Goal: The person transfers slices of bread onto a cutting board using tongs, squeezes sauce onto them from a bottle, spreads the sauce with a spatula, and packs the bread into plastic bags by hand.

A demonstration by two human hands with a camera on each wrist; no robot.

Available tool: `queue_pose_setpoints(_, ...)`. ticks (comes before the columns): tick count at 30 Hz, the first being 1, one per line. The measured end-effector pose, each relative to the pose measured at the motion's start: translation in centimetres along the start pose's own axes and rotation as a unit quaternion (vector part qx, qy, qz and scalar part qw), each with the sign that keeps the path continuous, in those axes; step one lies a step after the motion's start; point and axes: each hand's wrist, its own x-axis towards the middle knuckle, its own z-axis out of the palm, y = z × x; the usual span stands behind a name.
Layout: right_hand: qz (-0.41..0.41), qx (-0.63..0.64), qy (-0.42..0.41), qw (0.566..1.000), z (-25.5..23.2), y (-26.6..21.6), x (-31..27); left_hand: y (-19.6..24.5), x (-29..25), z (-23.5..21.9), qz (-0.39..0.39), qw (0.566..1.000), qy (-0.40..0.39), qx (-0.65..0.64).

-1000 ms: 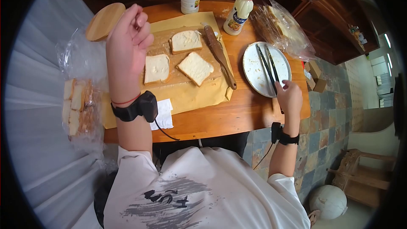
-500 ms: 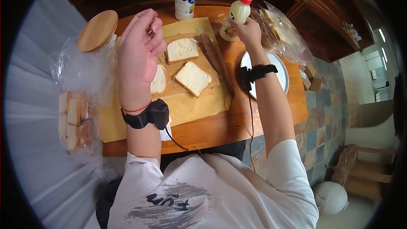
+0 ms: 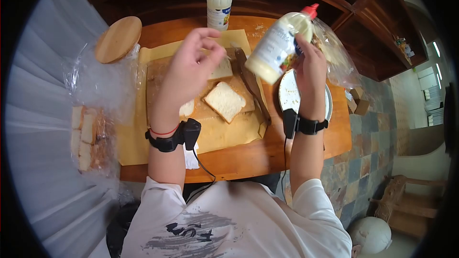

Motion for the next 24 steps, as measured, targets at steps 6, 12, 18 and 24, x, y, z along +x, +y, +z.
queue_pose_setpoints(6,0.176,0.040,-0.151,0.972,1.3,1.3,-2.0,0.7,-1.2,1.6,0.055,0.959,-0.177,0.213)
queue_pose_setpoints(12,0.169,0.035,-0.140,0.975,4.1,-0.9,-4.6,-0.3,-1.3,1.8,0.127,0.940,-0.100,0.299)
queue_pose_setpoints(18,0.259,0.067,-0.331,0.905,2.5,-2.2,-4.5,0.9,-1.0,1.0,0.141,0.963,-0.093,0.207)
queue_pose_setpoints(24,0.176,0.043,-0.323,0.929,1.9,-2.7,-4.5,-0.6,-0.6,0.5,0.024,0.986,-0.070,0.147)
